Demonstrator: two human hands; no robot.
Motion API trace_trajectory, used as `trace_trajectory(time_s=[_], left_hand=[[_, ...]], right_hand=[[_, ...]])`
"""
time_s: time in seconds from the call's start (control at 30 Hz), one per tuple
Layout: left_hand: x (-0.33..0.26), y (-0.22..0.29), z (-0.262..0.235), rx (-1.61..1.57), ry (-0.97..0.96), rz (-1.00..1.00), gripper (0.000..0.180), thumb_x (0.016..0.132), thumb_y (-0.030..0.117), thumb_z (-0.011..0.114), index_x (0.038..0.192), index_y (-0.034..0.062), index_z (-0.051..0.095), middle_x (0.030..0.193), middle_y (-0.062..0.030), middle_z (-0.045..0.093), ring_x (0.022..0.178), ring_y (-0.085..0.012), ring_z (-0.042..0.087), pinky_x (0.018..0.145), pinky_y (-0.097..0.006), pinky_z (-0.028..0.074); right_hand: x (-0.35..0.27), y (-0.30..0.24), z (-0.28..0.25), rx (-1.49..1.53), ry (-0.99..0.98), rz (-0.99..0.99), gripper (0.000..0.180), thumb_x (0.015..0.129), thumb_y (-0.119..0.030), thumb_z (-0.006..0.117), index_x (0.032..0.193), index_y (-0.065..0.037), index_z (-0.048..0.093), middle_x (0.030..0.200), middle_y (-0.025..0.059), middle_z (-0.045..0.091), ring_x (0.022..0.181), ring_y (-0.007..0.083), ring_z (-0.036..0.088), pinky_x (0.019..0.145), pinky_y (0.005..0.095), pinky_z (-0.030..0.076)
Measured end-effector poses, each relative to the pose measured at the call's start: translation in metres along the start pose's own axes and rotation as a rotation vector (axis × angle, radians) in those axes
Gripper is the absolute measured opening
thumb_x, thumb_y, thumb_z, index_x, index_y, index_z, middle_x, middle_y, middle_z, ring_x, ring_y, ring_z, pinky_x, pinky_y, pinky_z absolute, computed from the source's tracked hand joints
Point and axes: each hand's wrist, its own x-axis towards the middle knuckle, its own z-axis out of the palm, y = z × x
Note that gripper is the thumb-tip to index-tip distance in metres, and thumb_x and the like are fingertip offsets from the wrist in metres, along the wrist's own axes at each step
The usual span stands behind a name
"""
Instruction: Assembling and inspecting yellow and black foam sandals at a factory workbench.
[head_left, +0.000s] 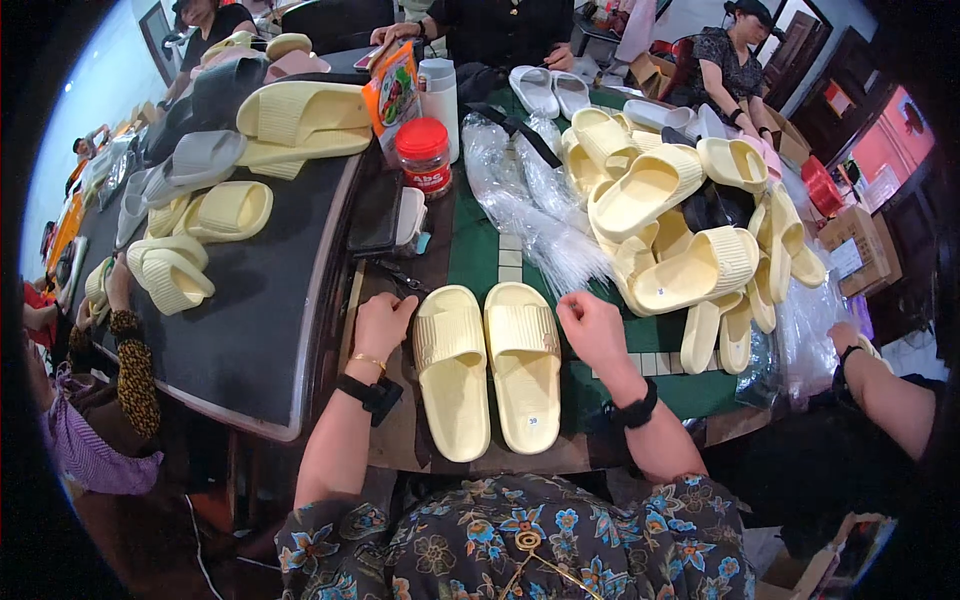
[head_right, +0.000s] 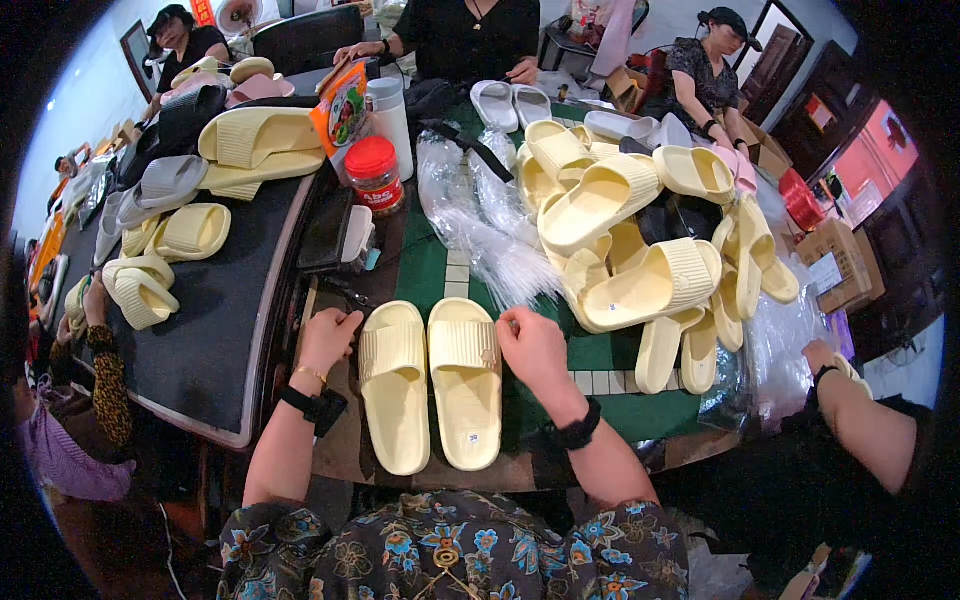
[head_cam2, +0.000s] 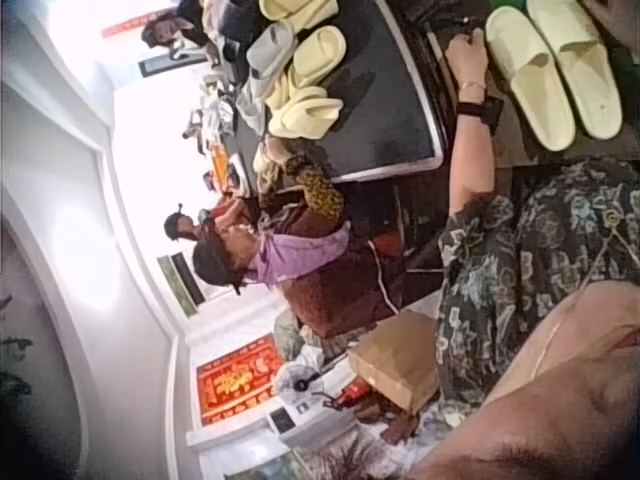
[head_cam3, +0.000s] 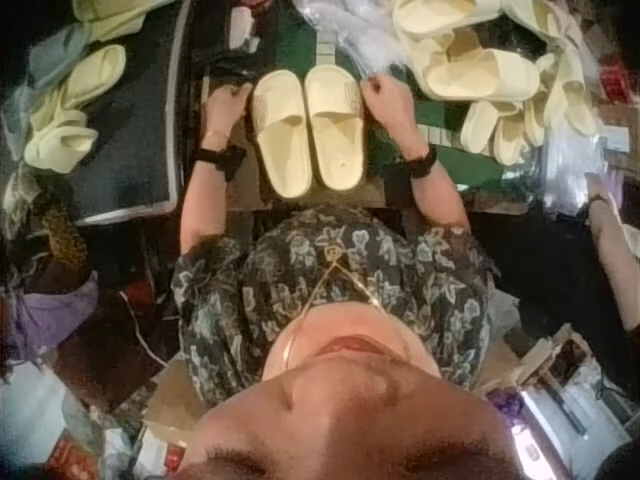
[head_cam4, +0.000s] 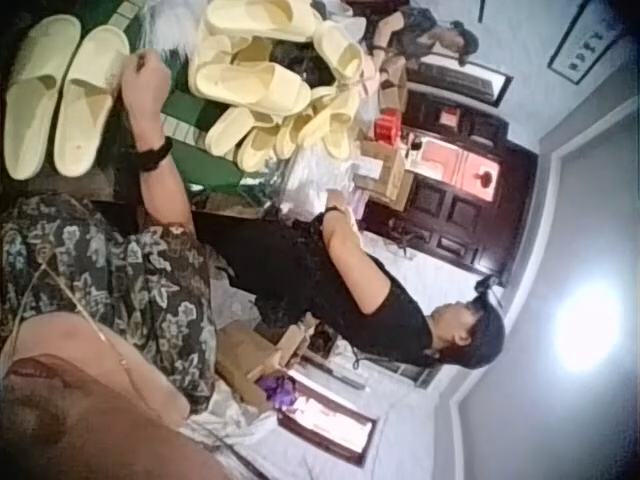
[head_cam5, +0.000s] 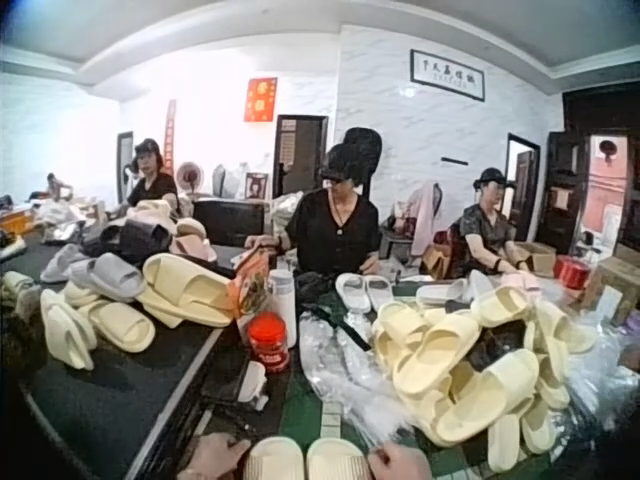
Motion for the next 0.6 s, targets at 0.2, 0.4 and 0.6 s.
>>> trace_trajectory(time_s=[0.2,0.4,0.6], left_hand=[[0.01,-0.004,0.009,0.018,0.05,0.069,0.04,0.083,0.035,0.067,0.08,-0.0048,0.069,0.08,-0.0255,0.067,0.08,-0.0412,0.067,0.072,-0.045,0.053],[0.012,-0.003,0.015,0.037,0.065,0.072,0.029,0.079,0.029,0.067,0.085,0.0019,0.073,0.081,-0.0218,0.068,0.079,-0.0381,0.068,0.073,-0.044,0.054],[-0.006,0.015,0.012,0.002,0.188,0.239,0.02,0.079,0.016,0.068,0.084,-0.003,0.07,0.076,-0.0188,0.069,0.07,-0.0286,0.07,0.065,-0.036,0.054]], right_hand=[[0.044,0.009,0.013,-0.25,-0.34,0.257,0.043,0.074,-0.045,0.069,0.085,-0.004,0.073,0.083,0.0194,0.07,0.081,0.0359,0.069,0.076,0.0439,0.054],[0.062,0.011,0.026,-0.423,-0.394,0.216,0.031,0.074,-0.03,0.065,0.083,-0.001,0.073,0.083,0.0226,0.069,0.082,0.0391,0.068,0.076,0.0476,0.054],[0.056,0.013,0.03,-0.259,-0.274,0.095,0.028,0.081,-0.027,0.064,0.086,0.0,0.07,0.082,0.0231,0.068,0.079,0.0391,0.068,0.073,0.0466,0.054]])
